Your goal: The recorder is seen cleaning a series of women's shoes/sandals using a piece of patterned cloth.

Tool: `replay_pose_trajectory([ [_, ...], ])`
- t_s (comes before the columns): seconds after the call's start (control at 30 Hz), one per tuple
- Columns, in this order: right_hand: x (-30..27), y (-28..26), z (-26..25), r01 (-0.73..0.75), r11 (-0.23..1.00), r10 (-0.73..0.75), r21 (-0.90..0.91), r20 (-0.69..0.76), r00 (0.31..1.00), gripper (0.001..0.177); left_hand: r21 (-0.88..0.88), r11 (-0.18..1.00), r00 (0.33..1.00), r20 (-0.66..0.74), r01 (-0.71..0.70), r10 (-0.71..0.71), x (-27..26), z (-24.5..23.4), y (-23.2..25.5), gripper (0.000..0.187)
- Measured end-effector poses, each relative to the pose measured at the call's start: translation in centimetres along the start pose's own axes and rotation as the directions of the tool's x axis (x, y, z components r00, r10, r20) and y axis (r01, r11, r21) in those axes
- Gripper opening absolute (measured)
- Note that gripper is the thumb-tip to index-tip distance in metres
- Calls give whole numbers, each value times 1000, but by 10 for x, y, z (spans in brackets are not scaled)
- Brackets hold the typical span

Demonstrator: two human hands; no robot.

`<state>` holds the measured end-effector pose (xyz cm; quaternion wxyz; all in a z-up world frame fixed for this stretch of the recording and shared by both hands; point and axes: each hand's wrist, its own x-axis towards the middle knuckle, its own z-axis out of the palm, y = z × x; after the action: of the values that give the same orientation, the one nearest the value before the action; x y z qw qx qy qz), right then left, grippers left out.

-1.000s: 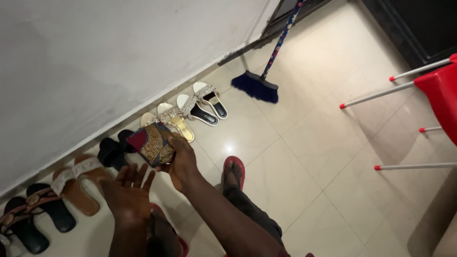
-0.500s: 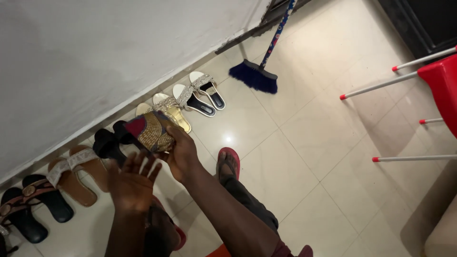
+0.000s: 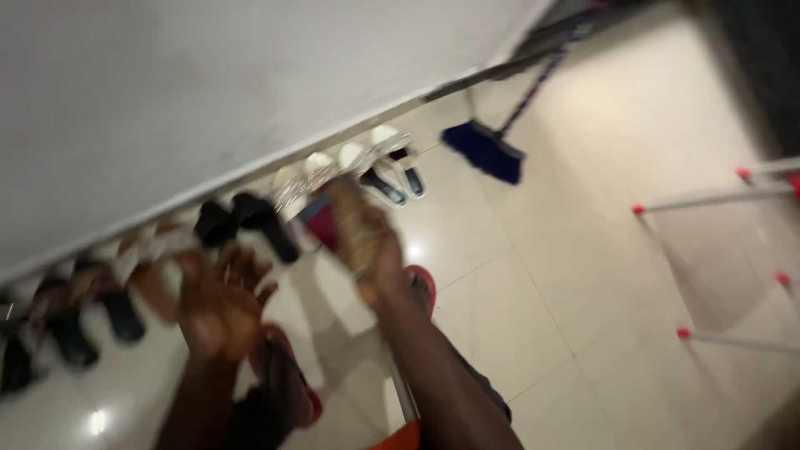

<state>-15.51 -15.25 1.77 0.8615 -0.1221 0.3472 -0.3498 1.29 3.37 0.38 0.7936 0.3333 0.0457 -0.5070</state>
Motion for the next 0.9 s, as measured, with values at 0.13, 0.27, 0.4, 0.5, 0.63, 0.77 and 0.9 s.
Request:
replay_pose_trajectory([
  [0.13, -2, -38, 7, 150, 988, -148, 24, -59, 987, 47, 52, 998, 1000, 12, 21, -22, 16, -40, 37, 73],
  [0.27, -2, -62, -13, 190, 978, -202, -87, -163, 966, 47, 175, 984, 885, -458, 3, 79, 23, -64, 43, 85],
  [0.4, -9, -81, -2, 238, 971, -236, -9, -171, 957, 44, 297, 953, 889, -450, 55, 89, 23, -64, 40, 84],
  [0.5, -5, -90, -12, 272, 962, -262, 23, -201, 944, 39, 314, 945, 901, -429, 88, 59, 18, -40, 35, 80],
  [0.63, 0, -114, -38, 314, 940, -297, 131, -136, 945, 37, 290, 953, 917, -397, 84, 40, 18, -45, 32, 84],
  [0.77, -7, -126, -39, 329, 932, -302, 154, -173, 937, 32, 317, 945, 923, -382, 84, 46, 16, -41, 33, 85],
  [0.9, -9, -124, -27, 325, 935, -297, 143, -188, 936, 32, 315, 944, 917, -396, 94, 41, 18, -42, 31, 84],
])
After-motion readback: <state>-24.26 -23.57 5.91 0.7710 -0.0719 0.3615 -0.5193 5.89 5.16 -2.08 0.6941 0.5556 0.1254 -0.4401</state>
